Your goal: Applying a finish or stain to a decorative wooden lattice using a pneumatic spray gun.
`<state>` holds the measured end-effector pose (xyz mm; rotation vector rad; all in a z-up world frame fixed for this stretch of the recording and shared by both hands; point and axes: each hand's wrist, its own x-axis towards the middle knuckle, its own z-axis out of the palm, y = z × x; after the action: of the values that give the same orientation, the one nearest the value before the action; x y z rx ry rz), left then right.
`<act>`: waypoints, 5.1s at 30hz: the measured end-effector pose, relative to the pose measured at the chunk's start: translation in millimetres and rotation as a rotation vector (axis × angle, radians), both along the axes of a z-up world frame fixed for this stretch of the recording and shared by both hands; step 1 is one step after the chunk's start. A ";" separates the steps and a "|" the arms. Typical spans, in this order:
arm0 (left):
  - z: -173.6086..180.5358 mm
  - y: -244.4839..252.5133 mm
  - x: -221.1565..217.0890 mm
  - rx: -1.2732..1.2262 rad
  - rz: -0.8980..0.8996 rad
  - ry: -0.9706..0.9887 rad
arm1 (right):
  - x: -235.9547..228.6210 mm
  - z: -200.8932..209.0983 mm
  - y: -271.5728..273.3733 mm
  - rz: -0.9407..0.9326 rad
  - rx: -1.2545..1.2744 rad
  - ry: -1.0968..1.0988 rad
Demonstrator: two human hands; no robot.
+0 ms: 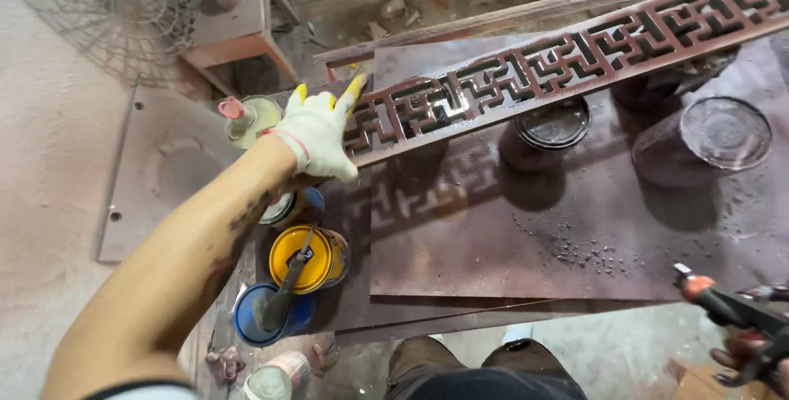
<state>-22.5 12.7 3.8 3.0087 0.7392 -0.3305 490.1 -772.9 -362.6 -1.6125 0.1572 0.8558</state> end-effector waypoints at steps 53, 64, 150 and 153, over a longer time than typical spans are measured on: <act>-185.5 -273.5 -195.1 -1.672 1.239 -1.640 | -516.3 445.3 400.1 0.762 -0.278 -0.838; -168.1 -272.9 -194.7 -1.560 1.158 -1.469 | -543.8 432.9 411.9 0.679 -0.412 -0.794; -371.3 -711.4 -369.8 -1.170 2.148 -0.317 | -432.5 380.5 121.2 0.749 -0.358 -0.719; -376.9 -734.4 -367.0 -1.109 2.142 -0.262 | -265.8 130.9 58.5 0.699 -0.558 -0.203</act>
<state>-389.5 -721.7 -373.0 0.3514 1.9929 -0.0721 224.3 -714.4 -231.7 -2.3249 -0.3681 1.2344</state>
